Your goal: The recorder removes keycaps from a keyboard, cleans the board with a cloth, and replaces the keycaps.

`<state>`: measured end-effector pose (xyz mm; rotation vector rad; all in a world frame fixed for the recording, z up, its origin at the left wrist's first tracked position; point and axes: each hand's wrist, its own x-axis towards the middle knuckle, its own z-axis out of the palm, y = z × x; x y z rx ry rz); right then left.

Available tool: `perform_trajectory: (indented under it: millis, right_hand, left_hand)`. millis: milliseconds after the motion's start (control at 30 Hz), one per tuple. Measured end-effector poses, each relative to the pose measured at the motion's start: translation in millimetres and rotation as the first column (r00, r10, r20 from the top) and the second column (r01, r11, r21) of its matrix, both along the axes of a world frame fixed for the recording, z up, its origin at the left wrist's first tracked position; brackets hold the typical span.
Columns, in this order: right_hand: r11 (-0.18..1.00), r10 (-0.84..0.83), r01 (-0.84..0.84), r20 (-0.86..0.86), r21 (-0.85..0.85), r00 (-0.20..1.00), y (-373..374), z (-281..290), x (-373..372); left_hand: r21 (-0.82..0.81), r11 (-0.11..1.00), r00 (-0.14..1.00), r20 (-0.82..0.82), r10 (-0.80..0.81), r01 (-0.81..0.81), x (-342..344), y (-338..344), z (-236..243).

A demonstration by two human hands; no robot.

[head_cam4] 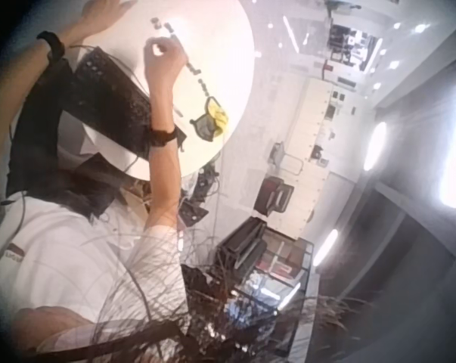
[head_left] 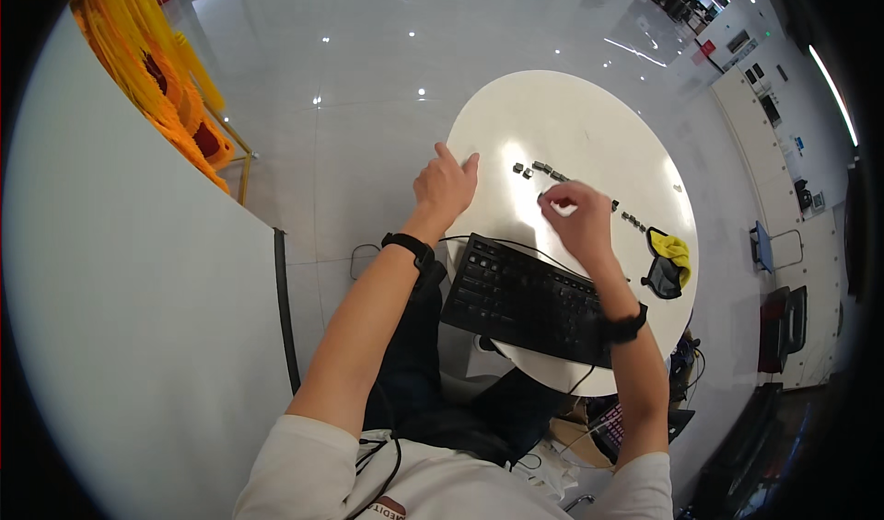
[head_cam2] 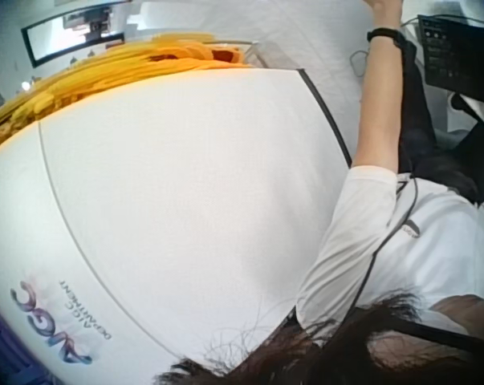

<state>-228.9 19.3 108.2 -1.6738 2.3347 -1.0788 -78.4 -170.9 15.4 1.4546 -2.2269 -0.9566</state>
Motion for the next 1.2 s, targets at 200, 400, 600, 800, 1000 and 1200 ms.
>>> perform_trajectory:
  millis: [200,400,600,800,1000,1200]
  right_hand:
    - [0.994,0.006,0.001,-0.065,0.113,0.998,-33.5,-51.1,-58.8]
    - [0.997,0.007,0.000,-0.089,0.073,0.996,-47.9,-63.6,-56.7]
    - [0.997,0.020,-0.013,-0.104,0.073,0.994,-48.8,-59.6,-56.9]
    - [0.988,0.099,-0.096,-0.016,0.124,0.995,-12.4,-6.0,-14.2]
    - [0.911,0.365,-0.327,-0.123,0.251,0.923,53.1,22.3,66.6]
    - [0.933,0.296,-0.242,-0.186,0.267,0.937,54.1,-12.8,75.6]
  left_hand:
    - [0.016,1.000,1.000,0.004,-0.015,0.015,1.0,-0.5,1.3]
    - [0.021,1.000,0.999,-0.047,0.006,-0.006,0.9,-0.6,-4.0]
    - [0.011,1.000,0.999,-0.043,0.006,-0.005,-1.0,0.1,-2.7]
    - [0.028,1.000,1.000,-0.009,-0.008,0.008,4.4,-1.7,-2.0]
    - [-0.044,0.999,1.000,-0.009,0.013,-0.013,-2.1,3.7,-4.7]
    - [-0.049,0.998,0.999,-0.042,0.032,-0.034,1.0,0.7,-8.1]
